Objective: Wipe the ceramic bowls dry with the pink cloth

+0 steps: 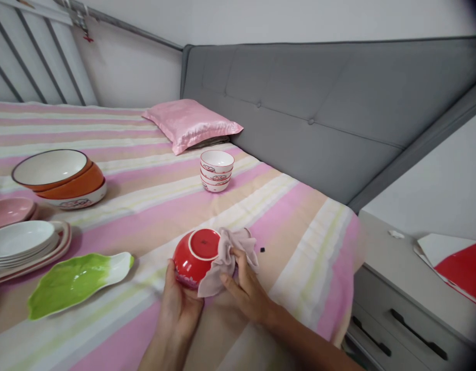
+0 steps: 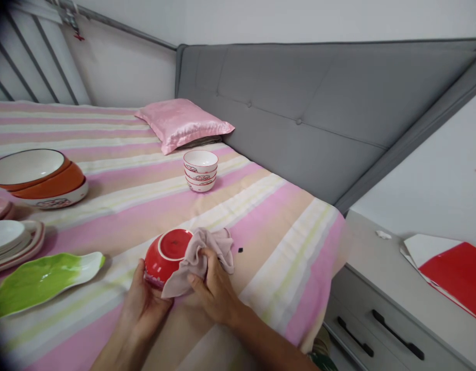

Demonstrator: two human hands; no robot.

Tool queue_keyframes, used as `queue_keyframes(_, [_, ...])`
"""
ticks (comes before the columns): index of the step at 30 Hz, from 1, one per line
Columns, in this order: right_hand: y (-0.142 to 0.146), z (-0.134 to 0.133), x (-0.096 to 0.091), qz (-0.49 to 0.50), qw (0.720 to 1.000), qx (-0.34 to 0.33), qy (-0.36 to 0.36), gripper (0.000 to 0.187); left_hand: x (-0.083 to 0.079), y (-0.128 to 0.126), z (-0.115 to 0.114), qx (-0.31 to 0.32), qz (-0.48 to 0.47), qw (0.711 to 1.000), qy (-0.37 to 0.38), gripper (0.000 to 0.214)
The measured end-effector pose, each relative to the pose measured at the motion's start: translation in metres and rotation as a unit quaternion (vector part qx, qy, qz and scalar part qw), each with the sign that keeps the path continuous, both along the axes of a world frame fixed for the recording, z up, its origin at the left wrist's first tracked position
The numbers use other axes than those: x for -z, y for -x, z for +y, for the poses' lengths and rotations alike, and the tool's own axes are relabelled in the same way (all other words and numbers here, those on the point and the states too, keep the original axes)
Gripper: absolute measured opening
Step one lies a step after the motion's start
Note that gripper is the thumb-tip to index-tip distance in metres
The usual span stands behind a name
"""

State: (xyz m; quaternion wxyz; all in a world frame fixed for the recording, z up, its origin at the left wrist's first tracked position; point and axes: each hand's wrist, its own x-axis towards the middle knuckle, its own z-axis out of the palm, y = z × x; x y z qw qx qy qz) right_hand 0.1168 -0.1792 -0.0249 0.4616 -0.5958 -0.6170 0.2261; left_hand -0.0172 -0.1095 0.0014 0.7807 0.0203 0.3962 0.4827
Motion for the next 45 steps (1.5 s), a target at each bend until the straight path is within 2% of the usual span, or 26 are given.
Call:
queue_keyframes(5, [-0.001, 0.003, 0.000, 0.077, 0.997, 0.020, 0.007, 0.049, -0.004, -0.002, -0.004, -0.003, 0.018, 0.999, -0.049, 0.031])
queue_keyframes(11, [-0.008, 0.001, -0.018, 0.025, 0.999, 0.043, -0.020, 0.043, -0.009, -0.005, -0.012, 0.040, 0.045, 0.995, -0.078, 0.030])
queue_keyframes(17, [-0.011, 0.000, -0.034, -0.045, 0.998, -0.003, -0.035, 0.036, -0.006, -0.005, -0.012, 0.049, 0.051, 0.995, -0.067, 0.031])
queue_keyframes(23, [-0.016, 0.002, -0.037, -0.007, 0.999, -0.012, -0.029, 0.039, -0.008, -0.005, -0.013, 0.058, 0.049, 0.993, -0.090, 0.031])
queue_keyframes(26, [-0.017, 0.003, -0.037, 0.035, 0.999, 0.003, -0.008, 0.047, -0.009, -0.006, -0.015, 0.067, 0.054, 0.990, -0.110, 0.029])
queue_keyframes(30, [-0.015, 0.004, -0.034, 0.100, 0.994, 0.030, 0.037, 0.069, -0.009, -0.006, -0.018, 0.072, 0.064, 0.989, -0.110, 0.029])
queue_keyframes(34, [-0.013, 0.008, -0.031, 0.122, 0.991, 0.047, 0.029, 0.080, -0.009, -0.007, -0.020, 0.090, 0.072, 0.988, -0.105, 0.029])
queue_keyframes(39, [-0.011, 0.011, -0.032, 0.125, 0.991, 0.050, -0.012, 0.054, -0.009, -0.009, -0.021, 0.085, 0.088, 0.986, -0.109, 0.033])
queue_keyframes(45, [-0.013, 0.015, -0.030, 0.129, 0.990, 0.051, -0.001, 0.034, -0.007, -0.010, -0.022, 0.069, 0.090, 0.986, -0.122, 0.034])
